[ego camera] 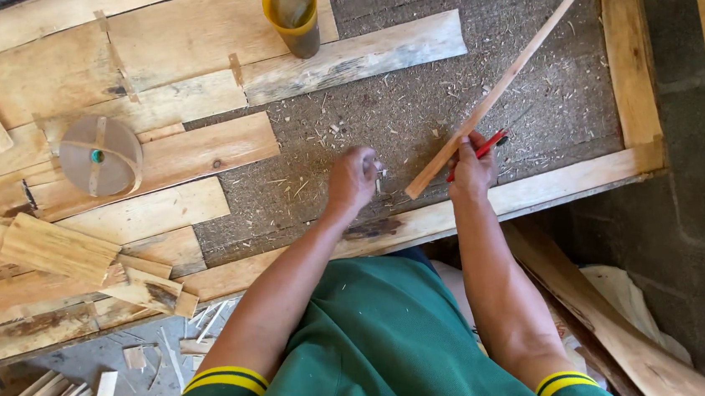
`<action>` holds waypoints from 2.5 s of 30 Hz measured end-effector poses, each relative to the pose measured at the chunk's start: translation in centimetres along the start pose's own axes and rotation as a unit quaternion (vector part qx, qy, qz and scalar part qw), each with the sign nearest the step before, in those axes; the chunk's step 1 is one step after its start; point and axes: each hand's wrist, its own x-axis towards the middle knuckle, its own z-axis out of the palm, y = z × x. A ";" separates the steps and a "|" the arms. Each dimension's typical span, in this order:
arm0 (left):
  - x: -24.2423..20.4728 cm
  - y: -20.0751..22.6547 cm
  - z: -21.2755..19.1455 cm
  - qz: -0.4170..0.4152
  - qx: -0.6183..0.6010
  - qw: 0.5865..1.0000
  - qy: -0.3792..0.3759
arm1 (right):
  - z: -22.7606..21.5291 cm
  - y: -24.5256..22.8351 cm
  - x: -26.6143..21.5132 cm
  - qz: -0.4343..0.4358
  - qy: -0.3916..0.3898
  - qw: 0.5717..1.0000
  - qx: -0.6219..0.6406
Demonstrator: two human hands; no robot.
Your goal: Trimming and shaping thin wood strips using a utility knife on a workbench.
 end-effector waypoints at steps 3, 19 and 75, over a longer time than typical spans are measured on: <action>2.2 0.6 -1.7 0.026 0.105 0.992 0.067 | -0.1 -1.8 1.2 0.018 0.050 0.999 -0.006; 12.7 -0.8 -3.5 0.089 0.379 0.921 -0.020 | 0.6 -4.0 -1.9 -0.051 -0.032 0.989 -0.135; 15.7 -1.1 -6.8 0.157 0.407 0.899 -0.027 | 22.6 -6.9 -1.5 -0.241 -0.267 0.567 -0.741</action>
